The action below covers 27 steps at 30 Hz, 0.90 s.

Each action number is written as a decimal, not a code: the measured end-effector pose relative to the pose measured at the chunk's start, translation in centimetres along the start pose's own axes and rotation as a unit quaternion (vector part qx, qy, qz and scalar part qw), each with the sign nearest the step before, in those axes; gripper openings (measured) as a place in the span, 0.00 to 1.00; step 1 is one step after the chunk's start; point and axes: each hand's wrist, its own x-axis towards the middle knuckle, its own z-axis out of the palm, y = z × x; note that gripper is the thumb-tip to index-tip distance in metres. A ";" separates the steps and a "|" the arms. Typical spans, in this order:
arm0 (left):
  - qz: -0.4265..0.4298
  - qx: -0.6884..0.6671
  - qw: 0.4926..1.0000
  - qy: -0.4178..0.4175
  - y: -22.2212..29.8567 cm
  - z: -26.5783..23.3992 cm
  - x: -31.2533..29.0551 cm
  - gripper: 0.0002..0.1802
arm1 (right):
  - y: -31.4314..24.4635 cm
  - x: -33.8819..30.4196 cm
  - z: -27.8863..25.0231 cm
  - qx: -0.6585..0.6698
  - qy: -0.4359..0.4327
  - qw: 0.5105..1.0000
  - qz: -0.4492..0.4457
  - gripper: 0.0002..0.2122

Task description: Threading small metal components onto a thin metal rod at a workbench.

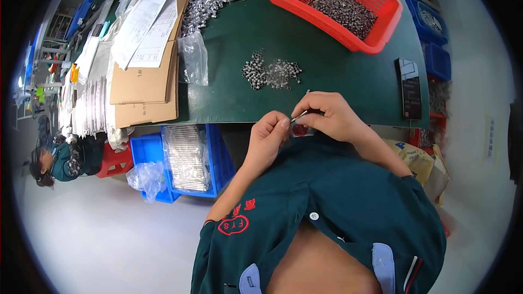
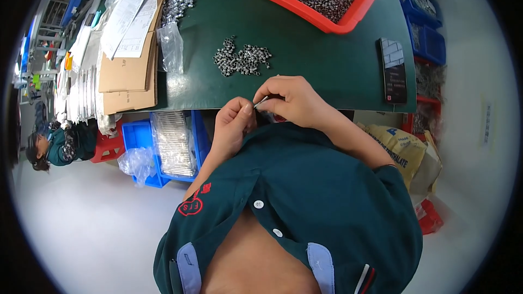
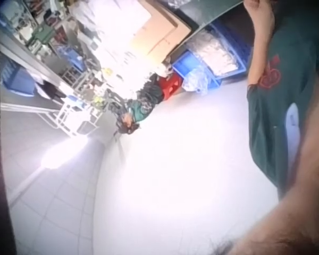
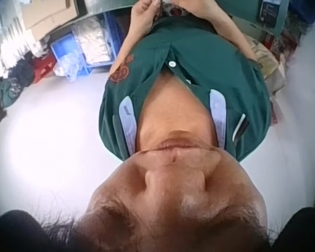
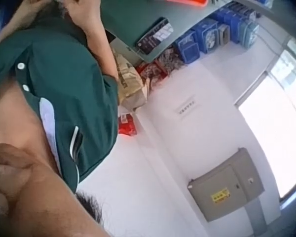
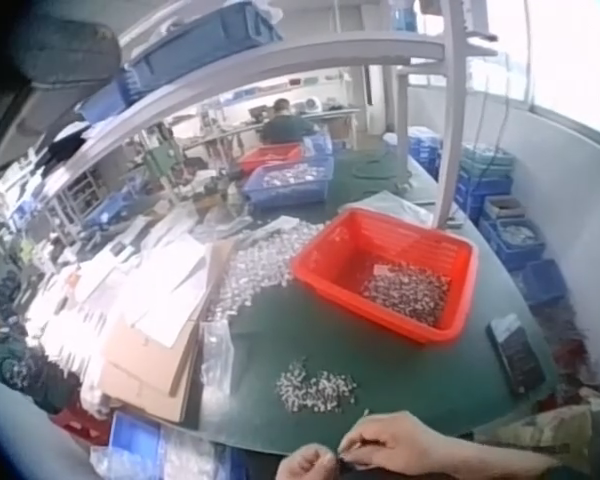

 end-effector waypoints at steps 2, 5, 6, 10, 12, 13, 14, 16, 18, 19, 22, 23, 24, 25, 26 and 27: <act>0.048 0.080 0.996 0.016 0.0 0.4 0.1 0.11 | 0.1 -0.1 0.3 0.055 -0.034 0.995 0.080 0.07; 0.027 0.044 0.998 0.021 0.2 0.3 0.3 0.11 | 0.3 -0.4 0.8 0.156 -0.025 0.979 0.131 0.08; 0.029 0.043 0.998 0.021 0.1 0.2 0.4 0.11 | 0.5 -0.5 0.7 0.086 0.002 0.992 0.093 0.09; 0.043 0.005 0.997 0.060 0.3 -0.3 0.4 0.11 | 1.8 -0.3 -1.5 -0.154 0.124 0.980 0.000 0.10; 0.054 -0.006 0.996 0.068 0.4 -0.6 0.4 0.10 | 2.9 0.1 -2.1 -0.182 0.140 0.973 0.002 0.09; 0.053 -0.014 0.996 0.069 0.3 -0.8 0.5 0.09 | 3.4 0.3 -2.3 -0.212 0.136 0.967 -0.024 0.09; 0.053 -0.015 0.996 0.068 0.2 -0.8 0.5 0.09 | 3.7 0.5 -2.3 -0.241 0.132 0.960 -0.050 0.09; 0.053 -0.014 0.996 0.069 0.2 -0.7 0.5 0.10 | 3.8 0.7 -2.3 -0.268 0.128 0.953 -0.066 0.09; 0.052 -0.011 0.996 0.077 0.2 -0.5 0.6 0.10 | 3.7 1.0 -2.2 -0.294 0.122 0.944 -0.082 0.09; 0.051 -0.007 0.995 0.084 0.2 -0.4 0.5 0.10 | 3.5 1.2 -2.1 -0.308 0.117 0.939 -0.095 0.08; 0.044 0.000 0.995 0.086 0.0 -0.6 0.4 0.10 | 4.0 1.4 -2.0 -0.332 0.113 0.929 -0.115 0.07; 0.043 0.001 0.995 0.086 0.0 -0.7 0.4 0.10 | 4.3 1.5 -1.9 -0.343 0.115 0.924 -0.123 0.06; 0.042 0.000 0.996 0.084 -0.1 -0.7 0.4 0.10 | 4.3 1.5 -1.9 -0.343 0.116 0.924 -0.122 0.06; 0.041 0.000 0.996 0.084 -0.1 -0.7 0.5 0.10 | 4.4 1.6 -1.9 -0.342 0.116 0.923 -0.131 0.06; 0.040 0.000 0.996 0.084 -0.1 -0.6 0.5 0.10 | 4.5 1.6 -1.9 -0.340 0.116 0.923 -0.139 0.05; 0.041 -0.001 0.996 0.083 -0.1 -0.5 0.5 0.10 | 4.6 1.7 -1.9 -0.340 0.116 0.923 -0.139 0.05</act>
